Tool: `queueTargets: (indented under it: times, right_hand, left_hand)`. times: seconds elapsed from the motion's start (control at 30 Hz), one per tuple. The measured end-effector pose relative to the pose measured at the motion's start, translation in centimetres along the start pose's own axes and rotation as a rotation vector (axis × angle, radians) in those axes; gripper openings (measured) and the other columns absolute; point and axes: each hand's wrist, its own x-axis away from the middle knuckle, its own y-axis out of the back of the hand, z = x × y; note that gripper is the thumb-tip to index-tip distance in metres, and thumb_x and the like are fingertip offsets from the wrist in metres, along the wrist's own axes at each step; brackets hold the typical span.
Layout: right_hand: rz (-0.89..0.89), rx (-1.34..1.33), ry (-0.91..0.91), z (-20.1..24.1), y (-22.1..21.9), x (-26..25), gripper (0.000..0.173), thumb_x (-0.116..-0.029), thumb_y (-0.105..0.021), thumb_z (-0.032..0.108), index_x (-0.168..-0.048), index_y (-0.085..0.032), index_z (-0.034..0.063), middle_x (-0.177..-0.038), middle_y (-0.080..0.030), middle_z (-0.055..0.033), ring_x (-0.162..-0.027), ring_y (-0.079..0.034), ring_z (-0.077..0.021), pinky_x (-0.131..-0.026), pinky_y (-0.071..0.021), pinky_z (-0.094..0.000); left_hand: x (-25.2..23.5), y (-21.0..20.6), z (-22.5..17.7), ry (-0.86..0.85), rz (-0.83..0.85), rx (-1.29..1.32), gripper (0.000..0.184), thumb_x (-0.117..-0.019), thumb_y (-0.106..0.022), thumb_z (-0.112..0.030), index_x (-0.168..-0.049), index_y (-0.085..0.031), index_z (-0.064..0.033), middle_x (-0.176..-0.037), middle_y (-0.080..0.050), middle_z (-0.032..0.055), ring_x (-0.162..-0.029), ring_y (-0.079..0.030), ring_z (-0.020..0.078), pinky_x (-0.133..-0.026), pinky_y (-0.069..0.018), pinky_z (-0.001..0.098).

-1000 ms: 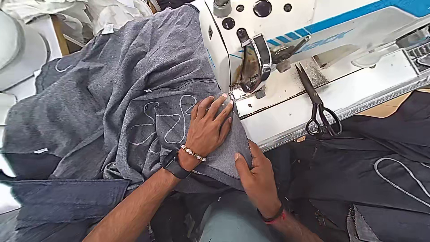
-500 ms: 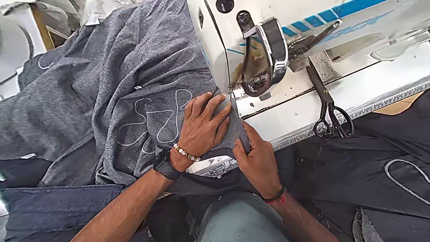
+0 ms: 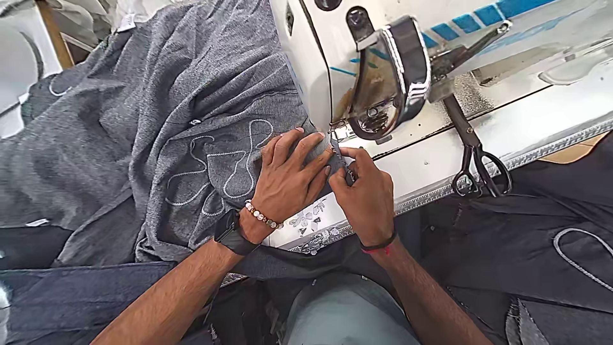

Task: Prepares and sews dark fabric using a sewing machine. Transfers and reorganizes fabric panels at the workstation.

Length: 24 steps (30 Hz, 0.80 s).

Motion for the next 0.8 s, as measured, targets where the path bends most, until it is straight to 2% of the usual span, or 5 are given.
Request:
queueTargets:
  times: [0.33, 0.43, 0.53, 0.67, 0.8]
  right_hand:
    - [0.120, 0.030, 0.104, 0.2, 0.5, -3.0, 0.050, -0.0954, -0.061, 0.039, -0.130, -0.056, 0.0037, -0.064, -0.060, -0.0023, -0.055, -0.061, -0.0215, -0.049, -0.0487, -0.0440]
    - [0.126, 0.116, 0.192, -0.6, 3.2, -4.0, 0.041, -0.0993, -0.058, 0.048, -0.106, -0.069, 0.0091, -0.060, -0.055, -0.0058, -0.050, -0.055, -0.0242, -0.043, -0.0427, -0.0437]
    - [-0.117, 0.395, 0.160, -0.2, 4.8, -3.7, 0.043, -0.1013, -0.054, 0.042, -0.070, -0.056, 0.0133, -0.060, -0.055, -0.0078, -0.052, -0.058, -0.0278, -0.042, -0.0376, -0.0448]
    - [-0.159, 0.352, 0.173, -2.4, 2.5, -2.2, 0.044, -0.0936, -0.064, 0.053, -0.105, -0.071, 0.0107, -0.092, -0.063, -0.0101, -0.089, -0.060, -0.0324, -0.069, -0.0457, -0.0495]
    - [-0.257, 0.288, 0.096, -3.5, 0.9, -1.0, 0.040, -0.0918, -0.066, 0.051, -0.111, -0.072, 0.0158, -0.103, -0.061, -0.0078, -0.098, -0.057, -0.0294, -0.078, -0.0434, -0.0475]
  left_hand:
    - [-0.4, 0.4, 1.4, -0.049, 0.047, 0.120, 0.040, -0.1045, -0.044, -0.028, -0.135, -0.068, -0.0236, -0.150, -0.055, 0.0059, -0.140, -0.046, 0.0305, -0.111, -0.0388, 0.0501]
    - [-0.6, 0.6, 1.9, -0.084, 0.047, 0.126, 0.040, -0.1042, -0.045, -0.026, -0.137, -0.067, -0.0257, -0.149, -0.056, 0.0053, -0.141, -0.046, 0.0308, -0.112, -0.0385, 0.0510]
    - [-0.5, 0.3, 1.7, -0.098, 0.023, 0.095, 0.041, -0.1040, -0.046, -0.027, -0.140, -0.064, -0.0312, -0.149, -0.056, 0.0058, -0.141, -0.046, 0.0303, -0.114, -0.0373, 0.0510]
    - [-1.3, 1.1, 0.3, -0.187, 0.036, 0.071, 0.035, -0.1024, -0.053, -0.021, -0.134, -0.069, -0.0225, -0.141, -0.061, 0.0082, -0.137, -0.052, 0.0306, -0.113, -0.0420, 0.0474]
    - [-3.7, 1.5, -1.7, -0.217, -0.045, 0.077, 0.023, -0.1030, -0.057, -0.015, -0.123, -0.069, -0.0111, -0.123, -0.070, 0.0096, -0.108, -0.070, 0.0271, -0.084, -0.0583, 0.0399]
